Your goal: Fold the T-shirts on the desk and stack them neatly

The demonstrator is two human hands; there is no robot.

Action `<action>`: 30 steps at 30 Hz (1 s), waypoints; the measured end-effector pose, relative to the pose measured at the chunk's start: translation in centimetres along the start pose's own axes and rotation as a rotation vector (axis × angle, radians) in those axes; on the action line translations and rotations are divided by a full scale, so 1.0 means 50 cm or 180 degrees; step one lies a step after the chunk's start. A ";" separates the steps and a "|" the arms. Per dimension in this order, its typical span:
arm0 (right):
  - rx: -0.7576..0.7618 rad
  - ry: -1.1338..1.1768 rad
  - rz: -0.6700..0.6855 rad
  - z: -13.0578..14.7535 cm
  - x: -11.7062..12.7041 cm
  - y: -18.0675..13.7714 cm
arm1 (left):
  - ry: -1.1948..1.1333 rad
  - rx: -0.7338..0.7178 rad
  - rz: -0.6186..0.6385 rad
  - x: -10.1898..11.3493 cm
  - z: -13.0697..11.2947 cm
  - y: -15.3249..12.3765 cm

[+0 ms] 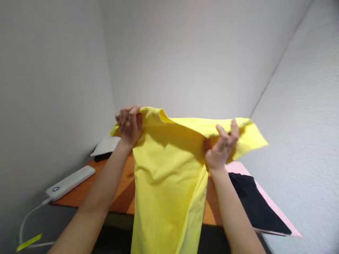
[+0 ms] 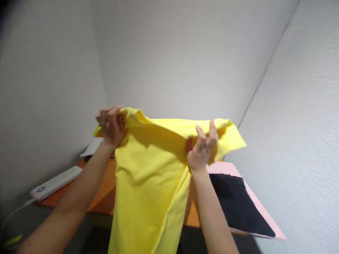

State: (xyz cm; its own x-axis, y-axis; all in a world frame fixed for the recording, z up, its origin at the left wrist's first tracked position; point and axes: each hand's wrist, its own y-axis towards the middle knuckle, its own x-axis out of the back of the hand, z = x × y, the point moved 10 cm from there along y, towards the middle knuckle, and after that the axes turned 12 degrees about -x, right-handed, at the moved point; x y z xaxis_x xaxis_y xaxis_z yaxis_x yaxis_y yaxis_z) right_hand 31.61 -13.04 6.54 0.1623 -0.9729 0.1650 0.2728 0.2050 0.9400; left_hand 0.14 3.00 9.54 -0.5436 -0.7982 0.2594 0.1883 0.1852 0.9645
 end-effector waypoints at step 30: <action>-0.0953 -0.1864 0.3124 -0.196 -0.058 -0.454 | -0.0215 0.0323 0.4120 -0.388 -0.017 -0.547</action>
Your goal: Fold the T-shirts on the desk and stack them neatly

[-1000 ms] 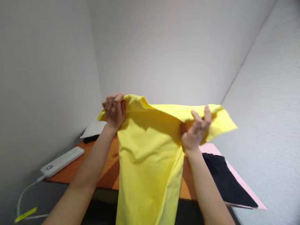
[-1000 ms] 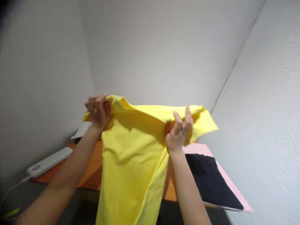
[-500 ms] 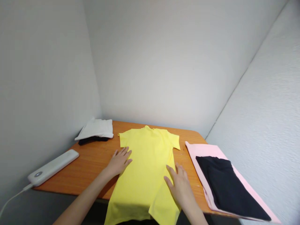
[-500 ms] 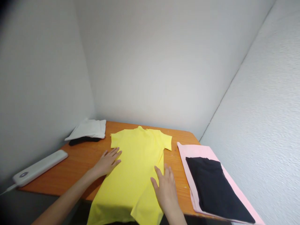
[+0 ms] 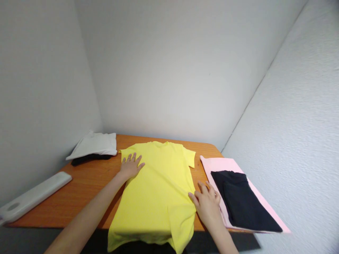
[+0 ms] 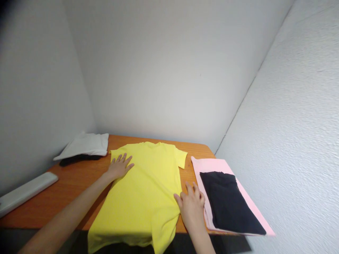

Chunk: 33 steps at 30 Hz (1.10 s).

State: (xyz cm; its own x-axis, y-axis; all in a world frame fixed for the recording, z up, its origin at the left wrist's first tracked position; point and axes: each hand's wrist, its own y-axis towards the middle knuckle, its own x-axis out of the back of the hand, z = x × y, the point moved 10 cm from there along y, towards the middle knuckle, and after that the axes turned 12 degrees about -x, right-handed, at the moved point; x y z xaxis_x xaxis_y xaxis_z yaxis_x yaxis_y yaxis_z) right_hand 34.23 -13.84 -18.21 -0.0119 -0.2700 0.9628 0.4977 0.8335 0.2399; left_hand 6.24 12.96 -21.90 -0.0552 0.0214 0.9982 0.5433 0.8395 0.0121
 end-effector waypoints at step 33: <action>-0.0087 0.0089 0.1342 0.043 -0.202 0.431 | -0.0526 -0.1325 -0.0210 0.074 -0.440 -0.097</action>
State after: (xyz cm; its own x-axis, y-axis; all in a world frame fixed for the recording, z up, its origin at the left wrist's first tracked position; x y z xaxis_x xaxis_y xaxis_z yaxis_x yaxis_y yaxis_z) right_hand 43.23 7.89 -22.50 0.2210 0.0785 0.9721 0.4769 0.8608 -0.1779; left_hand 21.84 -3.01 -16.97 -0.2159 0.0899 0.9723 0.8228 0.5529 0.1316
